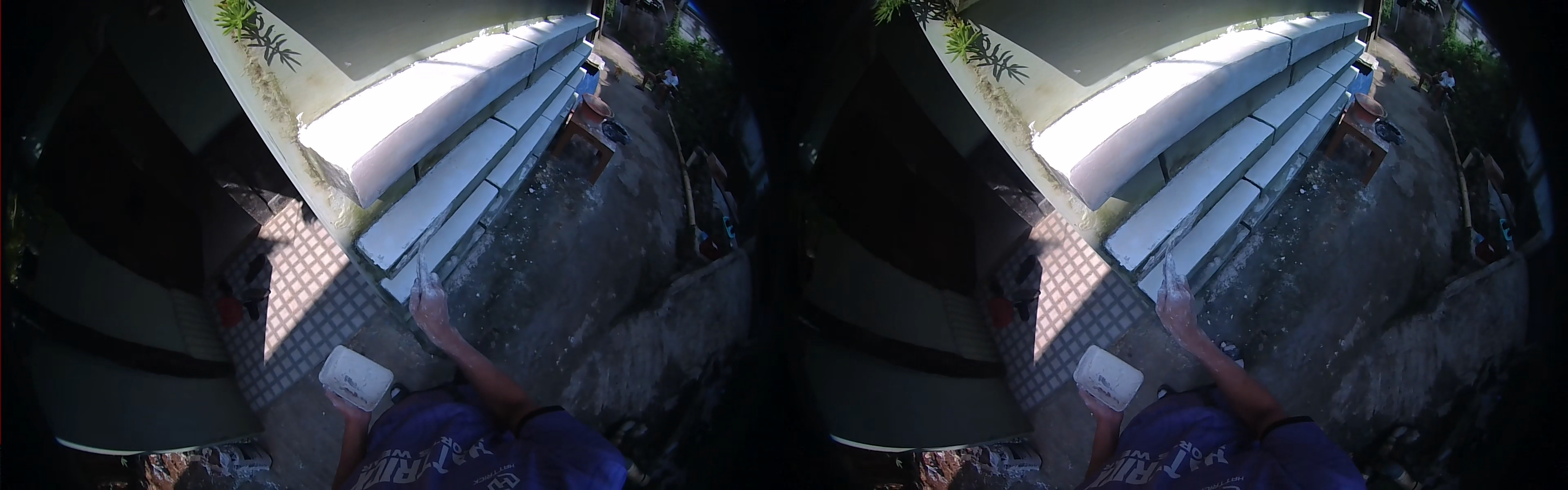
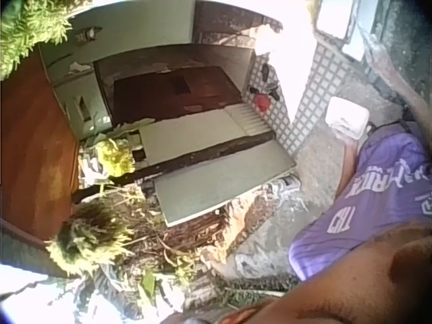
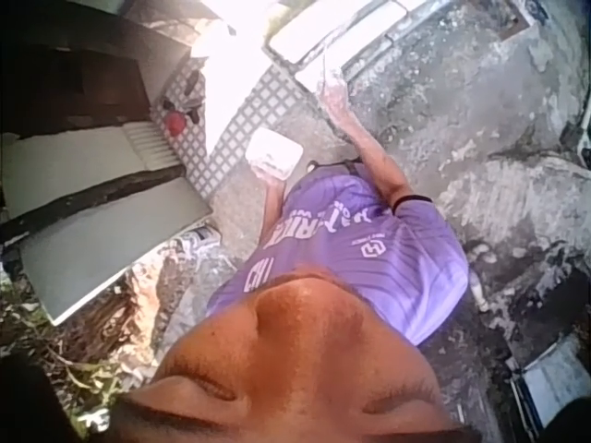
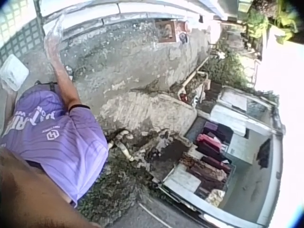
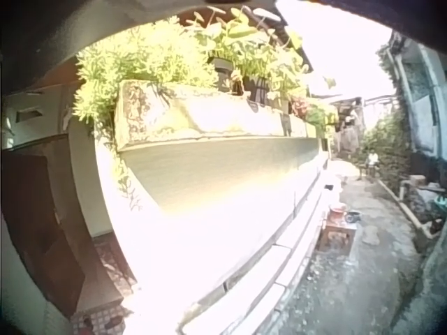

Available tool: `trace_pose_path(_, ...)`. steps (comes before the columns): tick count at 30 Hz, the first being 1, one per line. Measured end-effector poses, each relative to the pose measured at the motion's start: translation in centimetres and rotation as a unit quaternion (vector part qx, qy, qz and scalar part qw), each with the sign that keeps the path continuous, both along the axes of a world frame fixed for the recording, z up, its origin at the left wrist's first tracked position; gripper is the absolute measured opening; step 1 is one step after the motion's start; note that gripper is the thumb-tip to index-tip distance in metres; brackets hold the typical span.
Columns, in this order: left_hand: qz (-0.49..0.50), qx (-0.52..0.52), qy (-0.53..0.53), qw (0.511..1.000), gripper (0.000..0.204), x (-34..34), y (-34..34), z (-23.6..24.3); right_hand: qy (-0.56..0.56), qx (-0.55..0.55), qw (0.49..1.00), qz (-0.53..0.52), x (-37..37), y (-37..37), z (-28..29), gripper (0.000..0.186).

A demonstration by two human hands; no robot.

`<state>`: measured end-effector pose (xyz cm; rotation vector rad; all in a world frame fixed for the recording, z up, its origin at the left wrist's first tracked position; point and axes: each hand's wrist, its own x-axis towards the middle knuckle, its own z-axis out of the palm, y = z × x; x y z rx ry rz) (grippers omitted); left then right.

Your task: Applying white putty or plaster to a segmented exterior wall using a putty knife and a plastic container.

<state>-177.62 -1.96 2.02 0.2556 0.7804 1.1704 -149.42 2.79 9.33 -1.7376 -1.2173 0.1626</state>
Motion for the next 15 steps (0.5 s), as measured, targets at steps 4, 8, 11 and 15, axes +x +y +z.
trace_pose_path(4, -0.001, 0.010, 0.009, 1.000, 0.064, -0.1, -0.2, 0.1, -0.076, 0.071, 0.994, 0.033, -4.2, -1.3, -0.8, 0.056)
trace_pose_path(8, 0.010, 0.009, 0.009, 1.000, 0.064, -0.3, -0.3, -0.1, 0.046, 0.004, 0.992, 0.119, -3.9, -5.2, -2.4, 0.054)
trace_pose_path(11, 0.002, 0.022, 0.012, 1.000, 0.064, -0.2, -0.2, 1.0, -0.062, 0.089, 0.994, -0.014, -0.4, -5.0, -2.5, 0.048)
trace_pose_path(15, -0.003, 0.013, -0.018, 1.000, 0.064, -0.5, 0.0, 0.2, 0.099, 0.131, 0.984, -0.070, 3.9, -1.6, -0.1, 0.047)
